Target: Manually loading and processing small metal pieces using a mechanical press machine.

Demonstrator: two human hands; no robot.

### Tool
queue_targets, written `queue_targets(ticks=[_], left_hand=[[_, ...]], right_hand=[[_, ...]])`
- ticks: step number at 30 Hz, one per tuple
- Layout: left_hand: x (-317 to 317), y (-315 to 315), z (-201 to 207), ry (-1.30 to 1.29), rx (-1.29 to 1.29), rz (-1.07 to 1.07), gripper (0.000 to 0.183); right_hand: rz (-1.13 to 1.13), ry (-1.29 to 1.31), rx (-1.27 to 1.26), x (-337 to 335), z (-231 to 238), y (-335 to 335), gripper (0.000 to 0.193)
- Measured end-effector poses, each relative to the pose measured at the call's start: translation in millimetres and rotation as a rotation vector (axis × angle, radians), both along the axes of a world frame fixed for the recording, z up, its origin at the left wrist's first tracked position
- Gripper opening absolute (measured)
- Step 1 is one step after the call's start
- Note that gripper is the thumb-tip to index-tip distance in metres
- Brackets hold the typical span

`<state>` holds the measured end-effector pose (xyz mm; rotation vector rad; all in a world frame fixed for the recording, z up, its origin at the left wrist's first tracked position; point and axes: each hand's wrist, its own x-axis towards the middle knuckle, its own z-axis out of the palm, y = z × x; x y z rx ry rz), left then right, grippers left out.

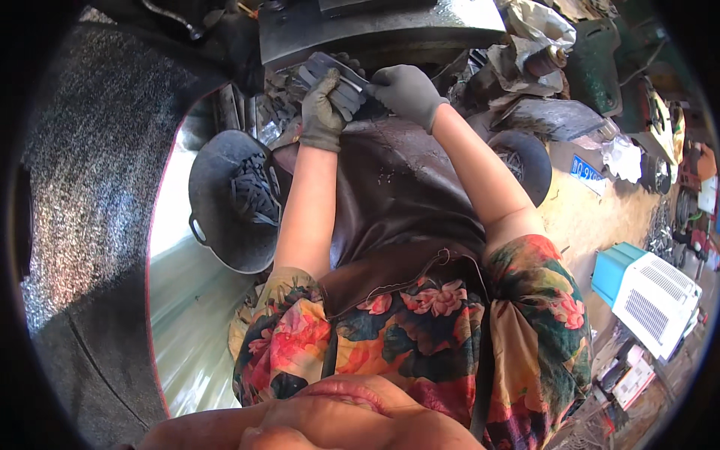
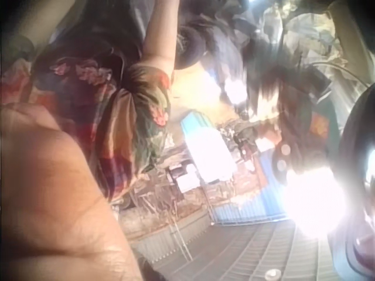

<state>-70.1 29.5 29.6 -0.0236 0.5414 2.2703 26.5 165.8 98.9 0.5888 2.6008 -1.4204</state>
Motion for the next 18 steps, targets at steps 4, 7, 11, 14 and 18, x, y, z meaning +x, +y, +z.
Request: queue_targets(ticks=[4, 7, 11, 14, 18], left_hand=[[-3, 10, -2, -0.076, -0.016, 0.051, 0.032], [0, 15, -3, -0.042, 0.109, -0.002, 0.032], [0, 14, -10, 0.02, -0.006, 0.031, 0.032], [-2, 15, -7, 0.032, -0.043, 0.012, 0.033], [-3, 11, -13, 0.032, -0.129, 0.057, 0.033]], right_hand=[[-0.25, 0.436, -0.116, -2, -10, 8, 0.029], [-0.413, 0.527, -0.468, -19, 2, 39, 0.027], [-0.594, 0.441, -0.497, -62, -1, 66, 0.026], [-0.493, 0.494, -0.549, -73, -21, 94, 0.026], [-0.525, 0.764, -0.821, -105, -4, 84, 0.008]])
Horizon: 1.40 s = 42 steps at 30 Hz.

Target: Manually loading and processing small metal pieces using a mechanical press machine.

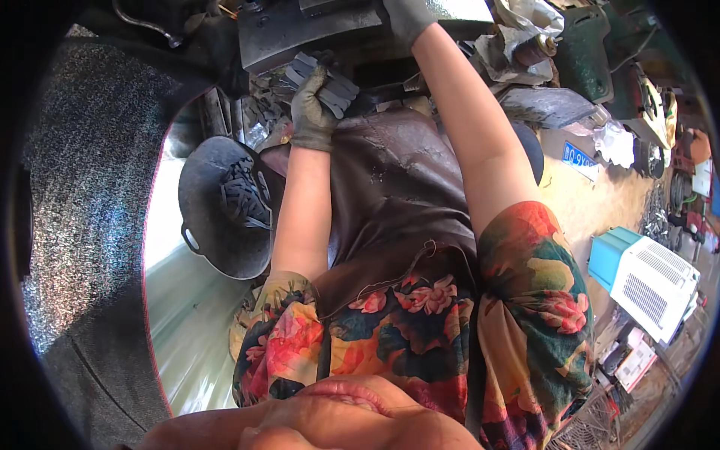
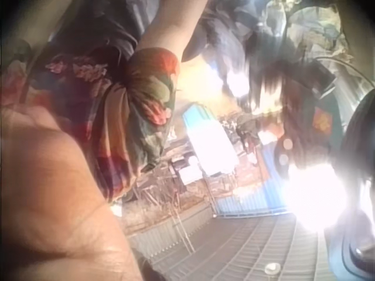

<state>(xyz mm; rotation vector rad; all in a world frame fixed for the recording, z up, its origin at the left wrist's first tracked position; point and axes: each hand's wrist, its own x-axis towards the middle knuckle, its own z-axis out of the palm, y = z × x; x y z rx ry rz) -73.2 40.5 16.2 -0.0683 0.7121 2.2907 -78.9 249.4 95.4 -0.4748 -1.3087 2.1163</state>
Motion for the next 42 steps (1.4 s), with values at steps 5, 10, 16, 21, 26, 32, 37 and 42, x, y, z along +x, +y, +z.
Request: queue_targets(ticks=[5, 10, 16, 21, 26, 32, 37, 42], left_hand=[[5, 1, 12, -0.098, 0.027, -0.06, 0.032], [1, -8, 8, -0.009, 0.014, -0.017, 0.032], [-3, -16, 1, -0.029, 0.007, -0.005, 0.031], [-3, -11, 1, 0.01, 0.084, 0.016, 0.031], [0, -15, 4, 0.028, 0.168, -0.027, 0.03], [-1, -16, 10, 0.012, 0.157, 0.001, 0.03], [-2, -15, 8, 0.003, 0.175, 0.024, 0.03], [-6, -19, -4, 0.021, 0.127, 0.053, 0.033]], right_hand=[[0.12, -0.294, 0.053, -13, 4, 37, 0.01], [0.106, -0.098, -0.197, -42, 3, 34, 0.011], [0.309, -0.044, -0.215, 0, 33, 8, 0.013], [0.15, -0.127, -0.137, 73, -15, -3, 0.028], [0.172, -0.327, 0.165, 126, -35, -30, 0.028], [0.177, -0.289, 0.0, 124, -28, -34, 0.026], [0.205, -0.301, -0.053, 116, -18, -34, 0.026], [0.166, -0.248, -0.041, 52, 4, -7, 0.028]])
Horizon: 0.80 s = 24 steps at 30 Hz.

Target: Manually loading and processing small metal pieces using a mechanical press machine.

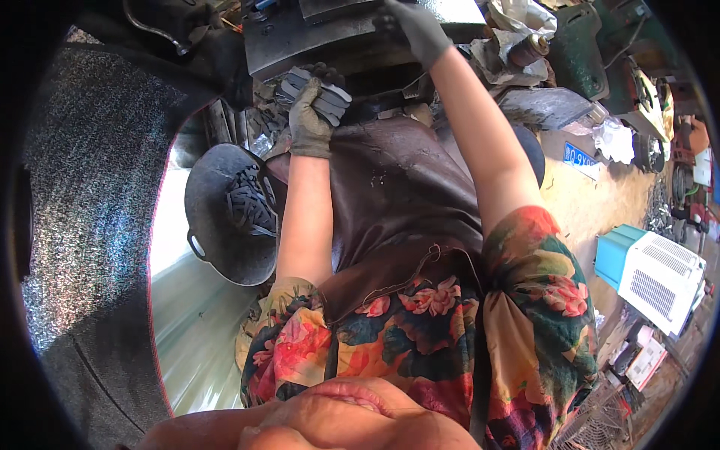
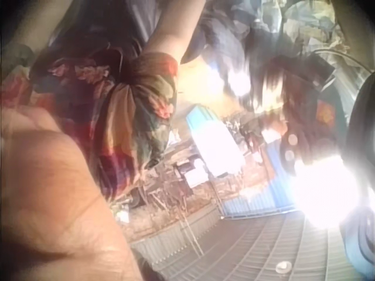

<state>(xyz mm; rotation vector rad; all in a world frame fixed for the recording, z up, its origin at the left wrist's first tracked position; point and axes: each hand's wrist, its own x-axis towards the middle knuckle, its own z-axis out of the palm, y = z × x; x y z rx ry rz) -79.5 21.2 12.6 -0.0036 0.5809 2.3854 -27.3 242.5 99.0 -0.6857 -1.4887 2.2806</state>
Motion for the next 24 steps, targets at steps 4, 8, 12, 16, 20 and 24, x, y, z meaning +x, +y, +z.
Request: queue_targets(ticks=[4, 8, 12, 16, 20, 24], left_hand=[[3, 0, -4, -0.014, -0.164, 0.038, 0.038], [4, 10, -13, -0.059, -0.103, -0.058, 0.035], [17, 10, 16, -0.035, -0.272, -0.007, 0.023], [3, -7, 1, 0.054, -0.103, -0.12, 0.028], [6, -4, -1, 0.072, 0.046, -0.27, 0.033], [8, 7, -25, 0.048, -0.151, -0.095, 0.035]], right_hand=[[-0.057, 0.09, 0.053, -68, 7, 14, 0.022], [0.121, 0.135, -0.319, -66, -33, 46, 0.013], [-0.09, -0.002, -0.018, 61, -17, -14, 0.027], [-0.4, -0.209, -0.079, 196, -67, -24, 0.026], [-0.79, -0.224, -0.5, 402, -183, -8, 0.041], [-0.773, -0.37, -0.53, 385, -168, -11, 0.038]])
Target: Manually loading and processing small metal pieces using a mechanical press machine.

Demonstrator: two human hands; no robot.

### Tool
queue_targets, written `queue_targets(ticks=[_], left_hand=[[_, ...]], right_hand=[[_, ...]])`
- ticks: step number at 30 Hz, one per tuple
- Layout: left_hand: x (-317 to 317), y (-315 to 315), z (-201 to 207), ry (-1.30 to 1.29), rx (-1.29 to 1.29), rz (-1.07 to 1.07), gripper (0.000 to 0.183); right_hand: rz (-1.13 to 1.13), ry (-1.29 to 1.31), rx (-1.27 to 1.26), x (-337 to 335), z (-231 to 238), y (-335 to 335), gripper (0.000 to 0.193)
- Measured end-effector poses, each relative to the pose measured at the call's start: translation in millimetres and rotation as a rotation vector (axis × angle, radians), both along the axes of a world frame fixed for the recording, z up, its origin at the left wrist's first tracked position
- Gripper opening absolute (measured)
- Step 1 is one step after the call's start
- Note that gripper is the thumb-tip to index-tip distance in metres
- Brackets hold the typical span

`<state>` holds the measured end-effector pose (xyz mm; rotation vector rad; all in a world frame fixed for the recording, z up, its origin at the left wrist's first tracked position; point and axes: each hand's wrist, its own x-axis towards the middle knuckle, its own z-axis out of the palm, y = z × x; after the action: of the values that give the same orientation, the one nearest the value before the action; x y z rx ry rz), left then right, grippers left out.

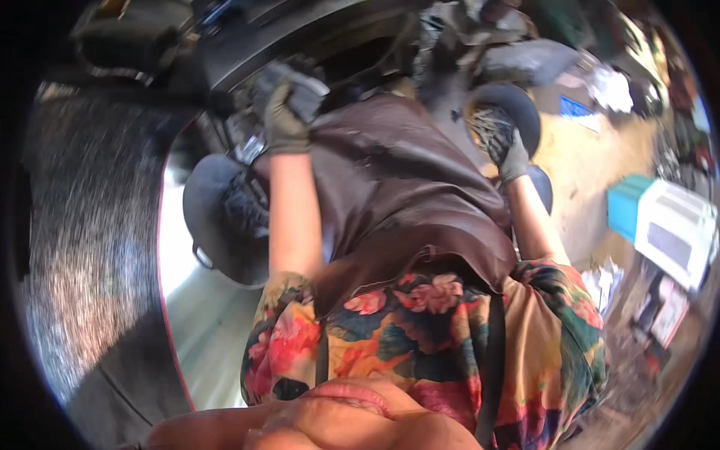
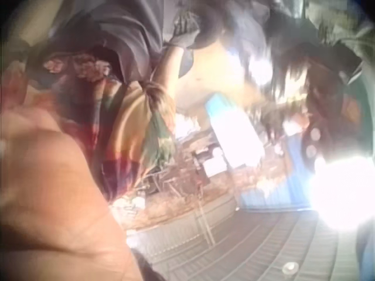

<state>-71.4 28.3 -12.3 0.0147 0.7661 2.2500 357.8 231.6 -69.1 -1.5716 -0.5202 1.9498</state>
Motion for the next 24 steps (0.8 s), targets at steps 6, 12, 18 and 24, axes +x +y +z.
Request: queue_targets(ticks=[6, 12, 18, 24], left_hand=[[10, -16, 43, -0.039, 0.222, -0.157, 0.037], [8, -2, 35, -0.025, 0.224, -0.121, 0.039], [3, 2, 30, -0.06, 0.255, -0.022, 0.039], [3, 0, 35, -0.087, 0.238, -0.106, 0.04]], right_hand=[[0.89, 0.028, 0.63, -247, 126, -44, 0.033], [1.316, -0.268, 0.945, -316, 140, -78, 0.047], [1.194, -0.388, 1.362, -319, 150, -89, 0.037], [1.367, -0.445, 1.253, -325, 161, -74, 0.036]])
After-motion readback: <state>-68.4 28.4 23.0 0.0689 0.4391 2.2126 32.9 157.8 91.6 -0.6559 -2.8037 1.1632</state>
